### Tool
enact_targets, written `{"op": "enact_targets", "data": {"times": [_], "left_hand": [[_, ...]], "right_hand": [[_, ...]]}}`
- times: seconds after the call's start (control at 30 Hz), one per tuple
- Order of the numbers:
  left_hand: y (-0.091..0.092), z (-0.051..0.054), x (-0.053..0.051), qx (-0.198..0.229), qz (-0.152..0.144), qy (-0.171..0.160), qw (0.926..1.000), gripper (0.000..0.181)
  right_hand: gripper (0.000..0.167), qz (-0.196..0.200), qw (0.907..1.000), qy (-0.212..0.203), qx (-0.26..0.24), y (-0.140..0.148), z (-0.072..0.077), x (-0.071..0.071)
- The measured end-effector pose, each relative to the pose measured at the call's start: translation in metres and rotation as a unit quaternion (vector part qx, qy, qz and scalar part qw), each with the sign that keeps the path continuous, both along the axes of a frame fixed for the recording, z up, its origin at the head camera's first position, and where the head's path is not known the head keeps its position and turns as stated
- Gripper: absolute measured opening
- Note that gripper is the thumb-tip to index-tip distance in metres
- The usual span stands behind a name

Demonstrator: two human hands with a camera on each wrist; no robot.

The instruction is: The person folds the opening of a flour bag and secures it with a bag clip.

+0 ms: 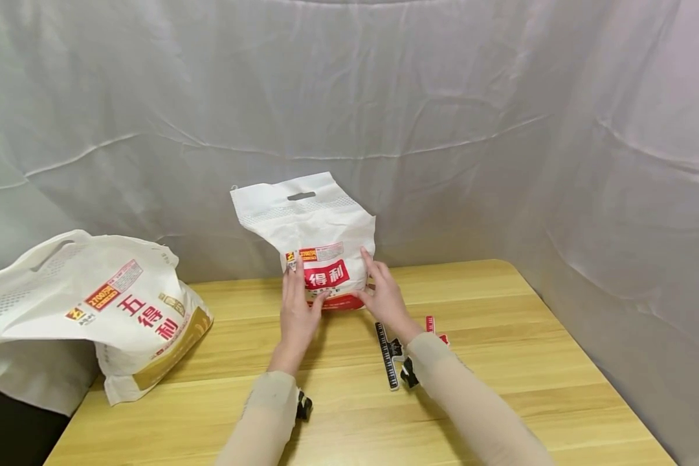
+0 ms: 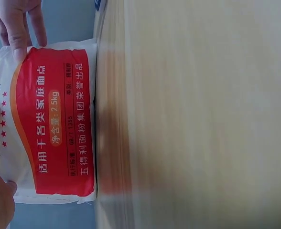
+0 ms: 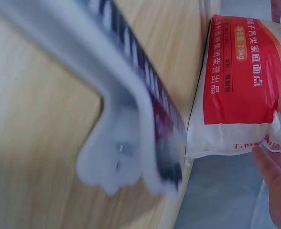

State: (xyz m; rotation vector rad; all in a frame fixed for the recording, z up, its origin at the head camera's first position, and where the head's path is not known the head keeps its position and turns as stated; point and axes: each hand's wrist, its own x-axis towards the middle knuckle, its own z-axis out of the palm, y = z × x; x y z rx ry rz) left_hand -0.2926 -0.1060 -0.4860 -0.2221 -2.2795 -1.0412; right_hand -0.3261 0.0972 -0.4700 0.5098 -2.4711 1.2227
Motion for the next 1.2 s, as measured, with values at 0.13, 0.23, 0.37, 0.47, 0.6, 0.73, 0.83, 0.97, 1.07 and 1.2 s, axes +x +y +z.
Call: {"op": "enact_targets", "data": {"times": [0.13, 0.23, 0.37, 0.47, 0.6, 0.73, 0.83, 0.97, 1.07, 1.2], "left_hand": [[0.009, 0.0, -0.001, -0.002, -0.004, -0.009, 0.9999, 0.103], [0.018, 0.001, -0.002, -0.006, -0.009, -0.01, 0.9999, 0.103], [0.029, 0.001, -0.005, -0.011, -0.013, -0.01, 0.9998, 0.102], [0.038, 0.001, -0.006, -0.01, -0.011, -0.012, 0.9998, 0.103], [0.05, 0.001, -0.007, -0.011, -0.013, -0.014, 0.9997, 0.102], [0.061, 0.002, -0.008, -0.017, -0.02, -0.013, 0.9996, 0.102], [0.069, 0.001, -0.01, -0.022, -0.02, -0.015, 0.9995, 0.104], [0.08, 0.002, -0.013, -0.023, -0.022, -0.01, 0.9994, 0.105], [0.088, 0.002, -0.014, -0.021, -0.026, -0.004, 0.9994, 0.104], [0.098, 0.003, -0.015, -0.025, -0.025, -0.005, 0.9994, 0.103]], "right_hand": [[0.108, -0.001, 0.9999, -0.009, 0.005, 0.011, 0.003, 0.001], [0.105, -0.003, 0.9999, 0.0, 0.014, 0.021, 0.003, 0.001], [0.104, -0.003, 0.9998, 0.013, 0.016, 0.034, 0.001, -0.003], [0.105, 0.0, 0.9999, 0.011, 0.012, 0.042, 0.001, -0.005], [0.106, 0.002, 0.9999, 0.013, 0.006, 0.055, 0.0, -0.006], [0.107, -0.002, 0.9999, 0.012, 0.004, 0.069, -0.001, -0.006], [0.108, -0.001, 1.0, 0.004, -0.002, 0.078, -0.002, -0.007], [0.108, -0.002, 0.9999, -0.001, -0.011, 0.088, -0.001, -0.007], [0.107, -0.007, 0.9999, -0.002, -0.014, 0.096, -0.001, -0.007], [0.108, -0.009, 0.9997, -0.013, -0.018, 0.105, 0.001, -0.007]]}}
